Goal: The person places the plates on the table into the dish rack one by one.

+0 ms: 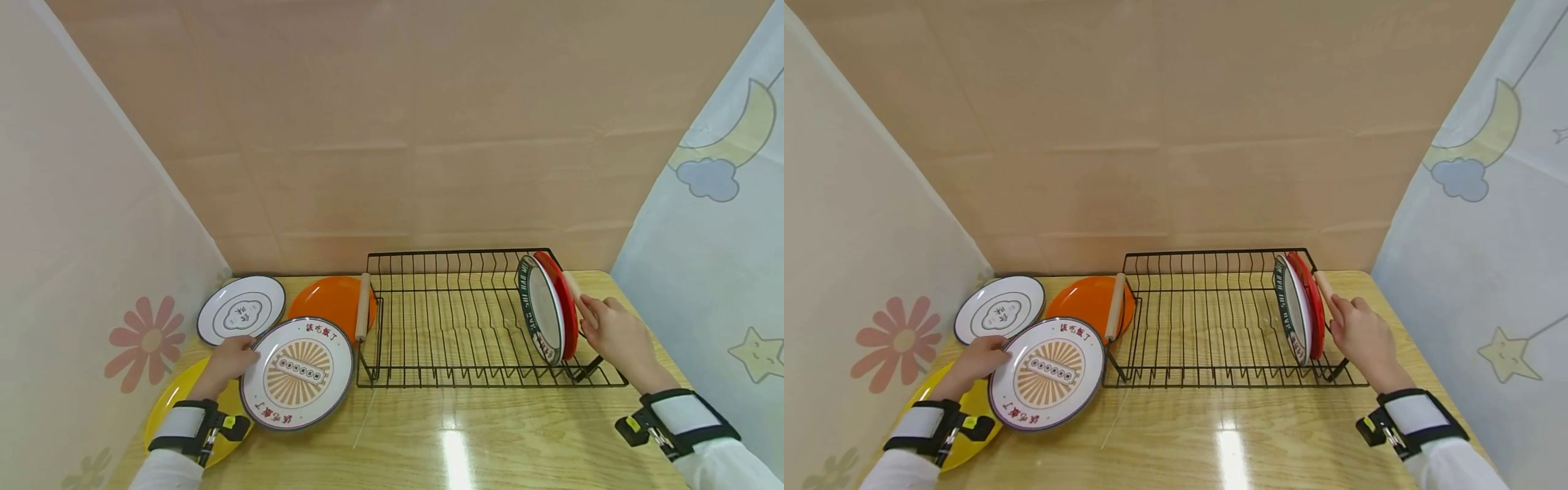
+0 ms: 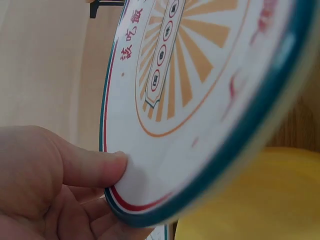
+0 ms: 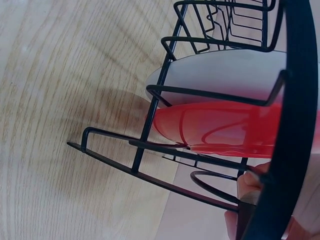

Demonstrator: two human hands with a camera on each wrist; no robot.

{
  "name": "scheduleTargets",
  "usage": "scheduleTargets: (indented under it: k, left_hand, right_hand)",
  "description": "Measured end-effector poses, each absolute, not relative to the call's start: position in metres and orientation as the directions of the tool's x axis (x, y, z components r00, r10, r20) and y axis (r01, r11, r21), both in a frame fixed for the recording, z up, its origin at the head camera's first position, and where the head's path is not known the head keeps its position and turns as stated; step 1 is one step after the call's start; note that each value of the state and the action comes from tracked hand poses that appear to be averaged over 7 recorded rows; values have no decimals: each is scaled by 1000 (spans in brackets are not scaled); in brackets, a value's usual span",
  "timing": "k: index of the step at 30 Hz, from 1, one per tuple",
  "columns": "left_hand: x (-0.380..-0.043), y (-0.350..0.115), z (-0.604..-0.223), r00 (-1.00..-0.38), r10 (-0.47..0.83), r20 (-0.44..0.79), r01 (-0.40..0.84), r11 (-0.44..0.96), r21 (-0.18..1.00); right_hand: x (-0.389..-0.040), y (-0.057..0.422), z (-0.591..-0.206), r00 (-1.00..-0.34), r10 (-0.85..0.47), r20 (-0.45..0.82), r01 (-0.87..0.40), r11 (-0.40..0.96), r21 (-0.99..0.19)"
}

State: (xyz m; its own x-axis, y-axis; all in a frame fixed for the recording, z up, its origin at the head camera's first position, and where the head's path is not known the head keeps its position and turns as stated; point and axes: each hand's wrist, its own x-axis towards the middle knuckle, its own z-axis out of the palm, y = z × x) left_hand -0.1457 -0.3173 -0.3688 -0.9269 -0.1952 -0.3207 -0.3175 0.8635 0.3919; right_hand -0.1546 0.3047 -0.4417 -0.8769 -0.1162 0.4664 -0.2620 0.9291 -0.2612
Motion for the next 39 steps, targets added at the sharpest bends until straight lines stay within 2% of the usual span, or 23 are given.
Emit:
scheduleTargets:
  k: [14,24,32,39]
  left_hand:
    - [-142,-322,-357,-935,-234,-265,-339,808,483]
    - [-145,-327,-350,-927,-274,-255,-369,788,493]
    - [-146,-321,-336,-924,-274,-267,-380,742,552]
    - [-144,-312,-324,-920,-288,-266,-391,735,554]
  right_hand:
    - [-154,306,-444,-860,-131,492,-280,929,-242]
    - [-153,306,-442,-858,-128,497,-283,926,-249]
    - [-154,306,-441,-869,-124,478,-274,927,-257]
    - [-156,308,-440,-889,-115,444,-259,925,-278]
